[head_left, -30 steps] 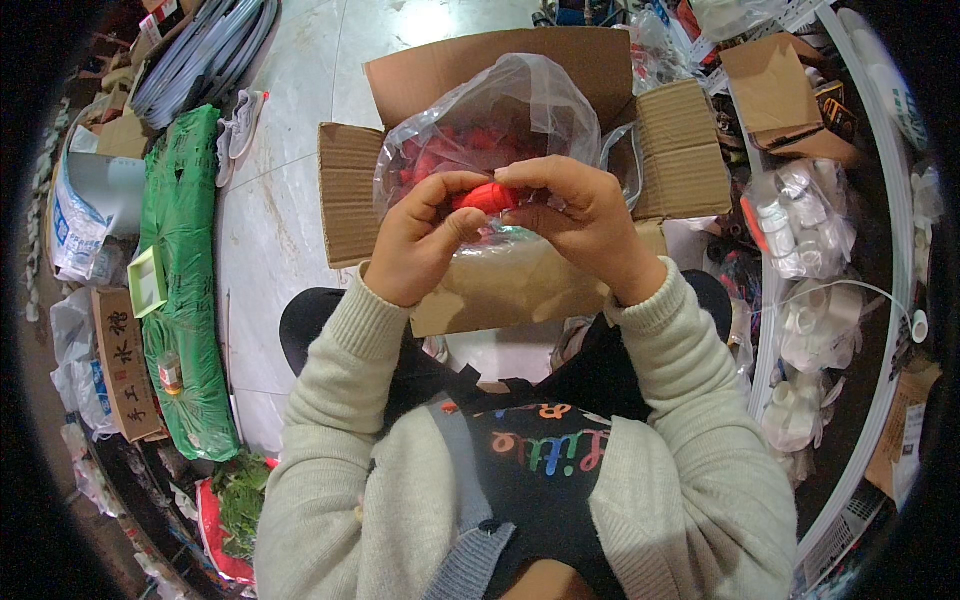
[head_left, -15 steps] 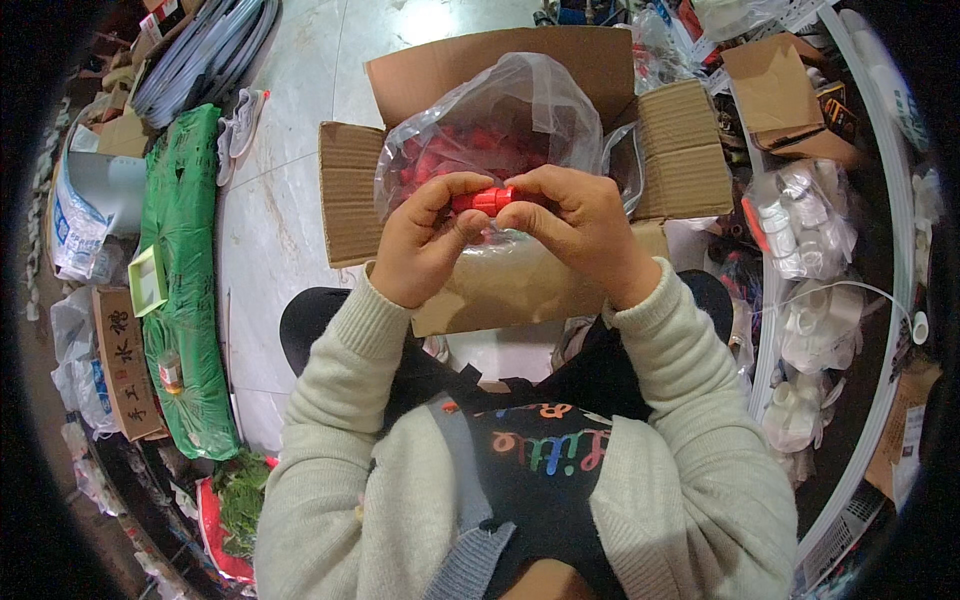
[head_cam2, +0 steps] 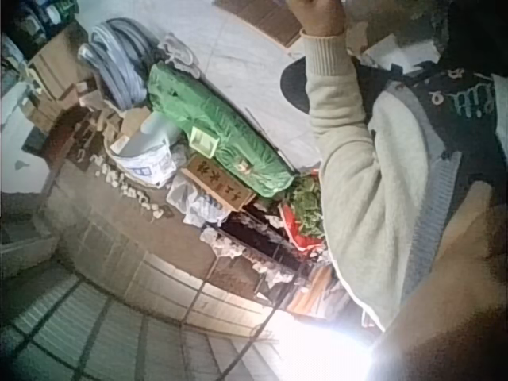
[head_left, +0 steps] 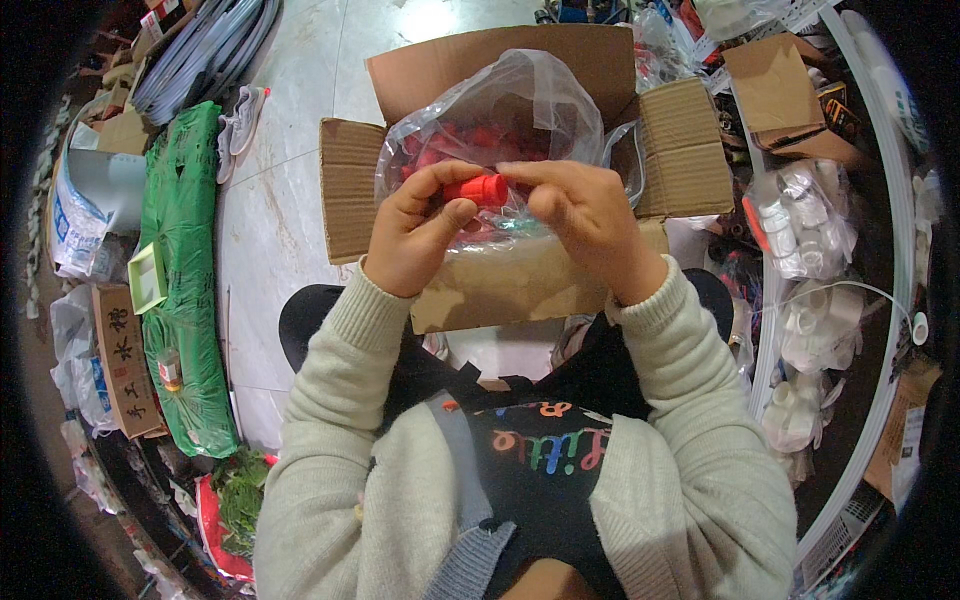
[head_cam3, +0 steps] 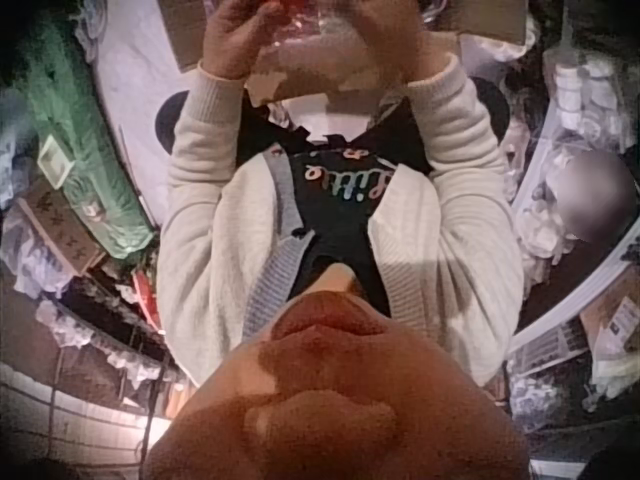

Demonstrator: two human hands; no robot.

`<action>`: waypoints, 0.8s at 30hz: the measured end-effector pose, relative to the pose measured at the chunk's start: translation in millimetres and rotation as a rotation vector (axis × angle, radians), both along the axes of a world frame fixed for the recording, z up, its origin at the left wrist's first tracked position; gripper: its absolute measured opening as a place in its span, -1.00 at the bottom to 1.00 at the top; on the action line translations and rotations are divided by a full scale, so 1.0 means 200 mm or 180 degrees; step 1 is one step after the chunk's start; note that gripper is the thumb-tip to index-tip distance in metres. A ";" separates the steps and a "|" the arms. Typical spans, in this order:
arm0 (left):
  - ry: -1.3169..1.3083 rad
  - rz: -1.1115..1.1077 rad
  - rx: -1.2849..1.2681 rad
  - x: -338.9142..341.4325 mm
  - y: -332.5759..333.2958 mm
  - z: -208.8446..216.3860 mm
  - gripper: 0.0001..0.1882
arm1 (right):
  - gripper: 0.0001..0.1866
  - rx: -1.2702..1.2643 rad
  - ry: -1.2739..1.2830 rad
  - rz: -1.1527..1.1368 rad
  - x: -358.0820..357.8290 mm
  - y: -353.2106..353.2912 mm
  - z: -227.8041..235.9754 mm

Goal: The person sits on the floor and repeatedly picks up small red plastic connectors from a plastic bag. They connect two pieces together by hand and place the assembled unit into a cardboard box. The person continues this repetitive assembly process throughout the clip.

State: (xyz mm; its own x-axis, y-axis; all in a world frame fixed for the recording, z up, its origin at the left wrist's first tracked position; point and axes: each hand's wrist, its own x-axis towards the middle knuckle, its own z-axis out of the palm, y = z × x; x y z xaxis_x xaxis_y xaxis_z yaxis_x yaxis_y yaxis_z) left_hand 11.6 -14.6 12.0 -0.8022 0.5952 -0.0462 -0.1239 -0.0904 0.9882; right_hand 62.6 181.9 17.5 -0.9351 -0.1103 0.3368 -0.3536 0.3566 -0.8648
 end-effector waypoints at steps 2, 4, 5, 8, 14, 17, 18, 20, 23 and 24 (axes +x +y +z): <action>0.0075 -0.0046 0.0142 0.01 0.00 0.03 -0.71 | -0.51 0.0254 -0.0520 -0.0343 0.00 0.01 -0.03; 0.0087 -0.0074 0.0193 0.01 0.00 0.03 -0.71 | -0.50 -0.0321 0.0094 -0.0447 0.01 -0.04 -0.03; 0.0062 -0.0076 0.0171 0.01 0.01 0.03 -0.71 | -0.49 -0.0607 0.0402 -0.0496 0.02 -0.07 -0.03; 0.0029 -0.0094 0.0224 0.01 -0.01 0.02 -0.70 | -0.49 -0.0011 0.0249 0.0067 0.05 -0.05 0.06; 0.0071 -0.0056 0.0200 0.01 -0.01 0.03 -0.70 | -0.47 -0.0262 0.0310 -0.0300 0.03 -0.03 0.01; 0.0025 -0.0014 0.0240 0.01 0.00 0.02 -0.71 | -0.43 0.0212 0.0206 0.0434 0.05 -0.01 0.06; -0.0002 -0.0017 0.0272 0.01 0.00 0.03 -0.71 | -0.43 -0.0133 0.0403 0.0052 0.03 -0.06 0.03; -0.0054 0.0068 0.0364 0.02 -0.02 0.06 -0.71 | -0.43 0.0008 0.0194 -0.0186 0.01 -0.01 -0.03; 0.0592 0.0672 0.0323 -0.05 -0.05 0.12 -0.74 | -0.40 -0.0325 0.0084 -0.0469 0.02 0.02 0.00; 0.0734 0.0937 0.0174 -0.10 -0.06 0.12 -0.74 | -0.39 -0.0480 0.0096 -0.0533 0.04 0.05 0.01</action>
